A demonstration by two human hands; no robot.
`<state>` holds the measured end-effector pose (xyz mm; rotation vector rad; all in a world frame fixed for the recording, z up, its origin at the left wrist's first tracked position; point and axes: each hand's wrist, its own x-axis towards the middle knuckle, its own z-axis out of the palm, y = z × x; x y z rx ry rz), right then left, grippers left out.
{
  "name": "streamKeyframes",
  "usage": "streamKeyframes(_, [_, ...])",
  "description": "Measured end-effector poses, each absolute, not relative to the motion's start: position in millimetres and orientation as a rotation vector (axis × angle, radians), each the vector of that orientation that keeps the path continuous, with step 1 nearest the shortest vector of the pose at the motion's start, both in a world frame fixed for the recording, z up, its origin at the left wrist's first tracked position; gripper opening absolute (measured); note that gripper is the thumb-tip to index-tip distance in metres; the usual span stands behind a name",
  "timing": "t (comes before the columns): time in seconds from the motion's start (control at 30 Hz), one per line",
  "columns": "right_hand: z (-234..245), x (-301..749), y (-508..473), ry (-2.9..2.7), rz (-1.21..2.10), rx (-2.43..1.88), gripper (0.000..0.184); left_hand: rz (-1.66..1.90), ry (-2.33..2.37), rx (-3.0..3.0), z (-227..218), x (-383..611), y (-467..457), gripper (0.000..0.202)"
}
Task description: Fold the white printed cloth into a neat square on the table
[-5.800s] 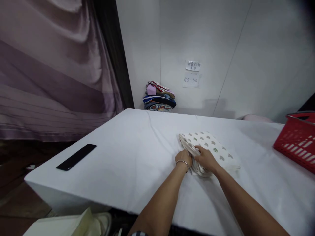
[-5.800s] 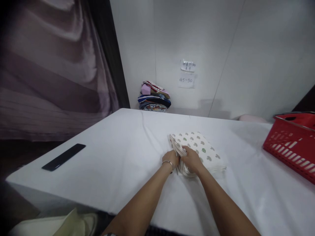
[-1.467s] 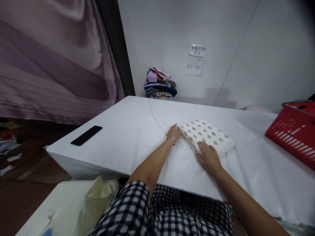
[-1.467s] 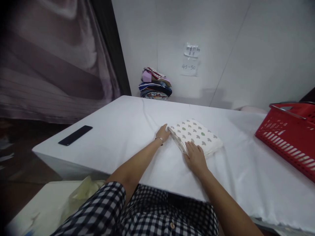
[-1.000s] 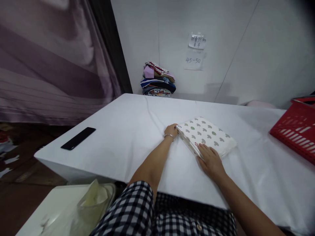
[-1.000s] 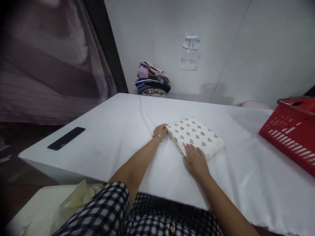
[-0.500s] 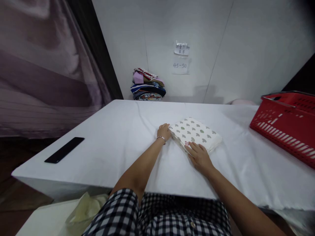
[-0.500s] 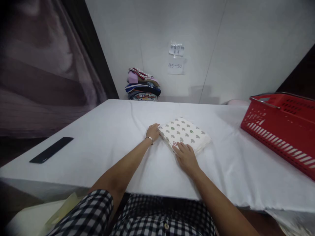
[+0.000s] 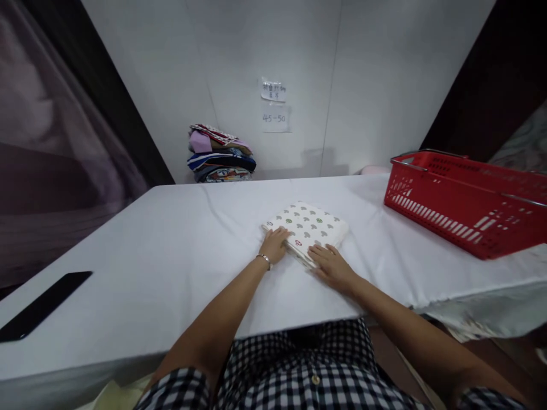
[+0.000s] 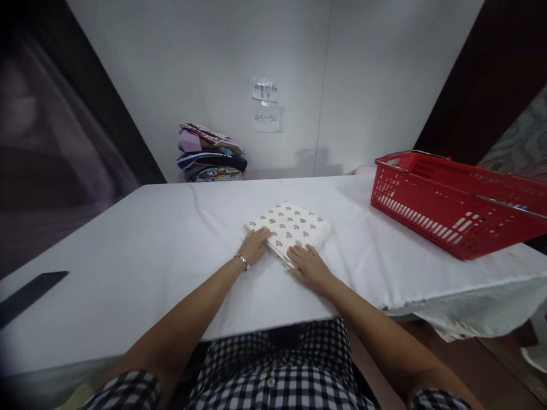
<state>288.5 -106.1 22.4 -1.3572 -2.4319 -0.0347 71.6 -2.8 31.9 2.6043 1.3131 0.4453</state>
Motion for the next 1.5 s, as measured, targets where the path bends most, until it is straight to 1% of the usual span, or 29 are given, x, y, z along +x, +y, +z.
streamKeyframes(0.07, [23.4, 311.3, -100.0, -2.274, 0.050, -1.368, 0.040, 0.512, 1.229, 2.636, 34.4, 78.4, -15.7, 0.051])
streamKeyframes(0.13, [23.0, 339.0, -87.0, -1.929, 0.127, -1.478, 0.037, 0.554, 1.120, 2.692, 34.1, 88.0, -32.2, 0.044])
streamKeyframes(0.2, [20.5, 367.4, -70.1, -1.529, 0.253, -1.630, 0.036, 0.573, 1.039, 2.736, 32.5, 99.1, -48.6, 0.041])
streamKeyframes(0.3, [14.2, 399.9, -45.3, -1.343, 0.307, -1.726, 0.040, 0.616, 0.899, 2.779, 30.0, 114.4, -66.2, 0.040])
streamKeyframes(0.47, [2.8, 412.8, -18.5, -1.326, 0.410, -1.685, 0.044, 0.735, 0.894, 2.739, 25.0, 126.1, -73.4, 0.042])
streamKeyframes(0.63, [-5.7, 411.7, -6.3, -1.333, 0.502, -1.615, 0.044, 0.800, 0.905, 2.716, 18.3, 125.7, -71.8, 0.036])
streamKeyframes(0.83, [-16.0, 418.8, 2.2, -1.237, 0.506, -1.621, 0.027, 0.828, 0.941, 2.694, 14.1, 128.5, -70.6, 0.028])
streamKeyframes(0.97, [-18.8, 419.8, 1.4, -1.201, 0.549, -1.613, 0.025, 0.856, 0.943, 2.691, 15.5, 129.8, -71.3, 0.026])
streamKeyframes(1.07, [-14.4, 421.7, -5.5, -1.220, 0.646, -1.566, 0.027, 0.882, 0.940, 2.686, 17.0, 129.6, -72.2, 0.025])
streamKeyframes(1.27, [-1.0, 426.2, -24.2, -1.189, 0.796, -1.502, 0.041, 0.905, 0.949, 2.677, 15.8, 130.0, -72.1, 0.027])
streamKeyframes(1.5, [8.1, 418.7, -22.9, -1.135, 0.818, -1.490, 0.041, 0.944, 0.978, 2.666, 13.4, 131.2, -70.7, 0.028])
